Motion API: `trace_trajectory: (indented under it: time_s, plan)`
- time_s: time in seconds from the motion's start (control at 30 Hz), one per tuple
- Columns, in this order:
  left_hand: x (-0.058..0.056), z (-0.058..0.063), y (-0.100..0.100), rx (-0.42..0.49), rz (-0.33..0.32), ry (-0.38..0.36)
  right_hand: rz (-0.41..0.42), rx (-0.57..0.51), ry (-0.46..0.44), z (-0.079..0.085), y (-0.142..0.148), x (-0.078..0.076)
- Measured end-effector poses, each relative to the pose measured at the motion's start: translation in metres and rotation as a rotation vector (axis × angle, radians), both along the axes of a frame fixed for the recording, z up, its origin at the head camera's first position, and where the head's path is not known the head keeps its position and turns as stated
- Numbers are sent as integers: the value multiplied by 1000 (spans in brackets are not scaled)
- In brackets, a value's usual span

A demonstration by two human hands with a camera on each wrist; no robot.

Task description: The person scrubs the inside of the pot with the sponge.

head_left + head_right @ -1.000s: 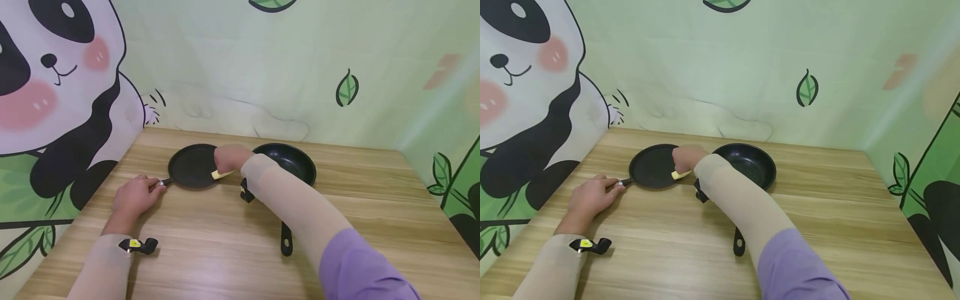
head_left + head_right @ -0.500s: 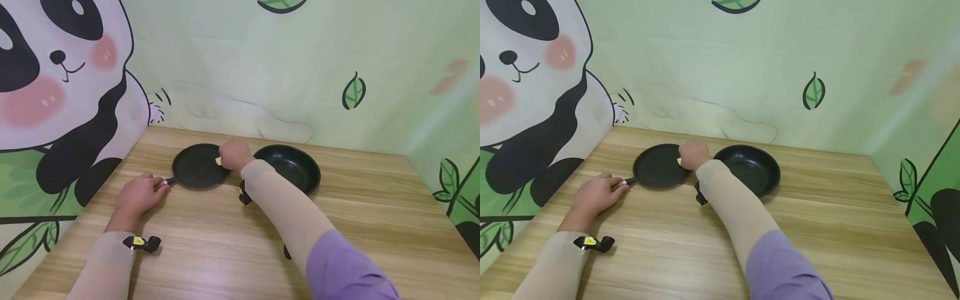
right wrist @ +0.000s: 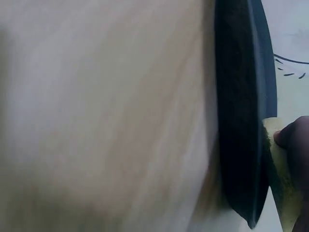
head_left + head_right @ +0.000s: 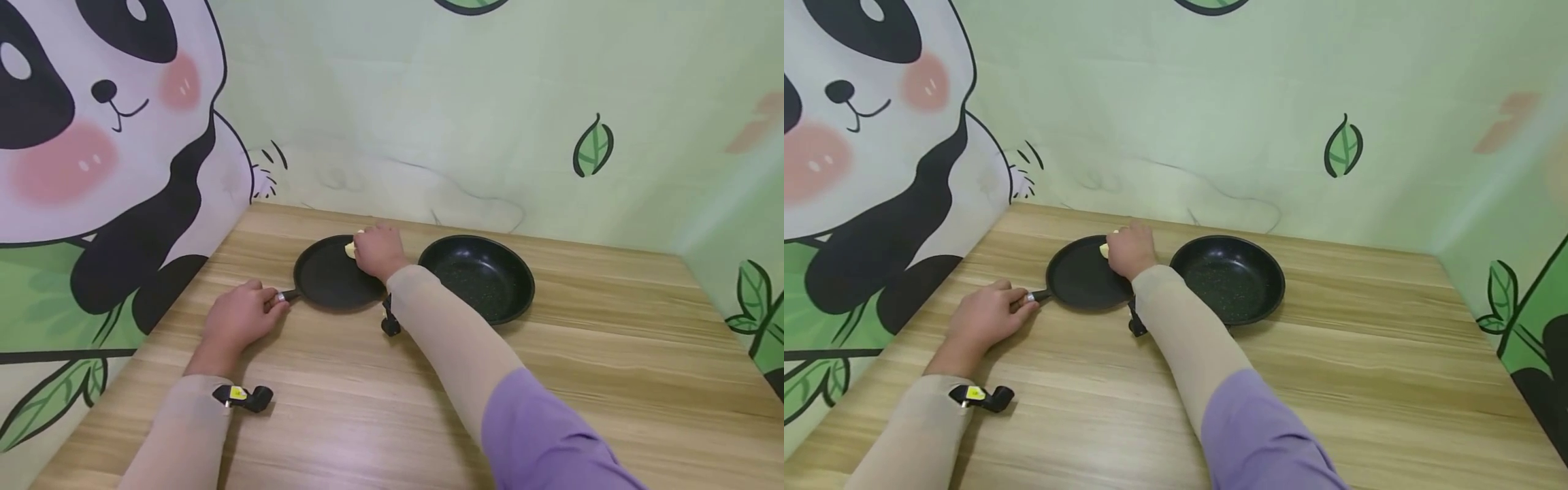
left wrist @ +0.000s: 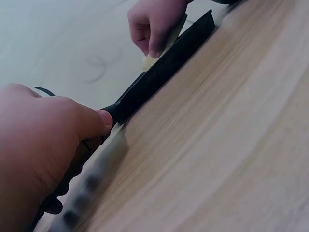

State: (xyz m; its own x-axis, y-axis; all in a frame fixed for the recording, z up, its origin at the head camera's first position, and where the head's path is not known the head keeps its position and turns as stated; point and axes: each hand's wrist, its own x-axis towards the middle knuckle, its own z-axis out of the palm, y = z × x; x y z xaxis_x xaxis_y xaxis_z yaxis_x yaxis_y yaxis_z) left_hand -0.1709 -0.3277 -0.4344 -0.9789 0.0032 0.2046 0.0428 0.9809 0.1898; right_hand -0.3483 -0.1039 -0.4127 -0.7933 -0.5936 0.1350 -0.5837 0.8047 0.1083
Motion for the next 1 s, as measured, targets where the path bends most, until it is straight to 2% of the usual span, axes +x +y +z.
trace_trajectory:
  time_s: [0.4, 0.77, 1.0]
  plan:
    - [-4, 1, 6, -13, -10, -23, -40, -75, -17, -8, -18, 6]
    - [-4, 0, 6, -27, 3, -21, 57, -97, -25, -14, -35, 9]
    - [0, 0, 2, -37, 17, -15, 151, -95, -83, -12, -45, 13]
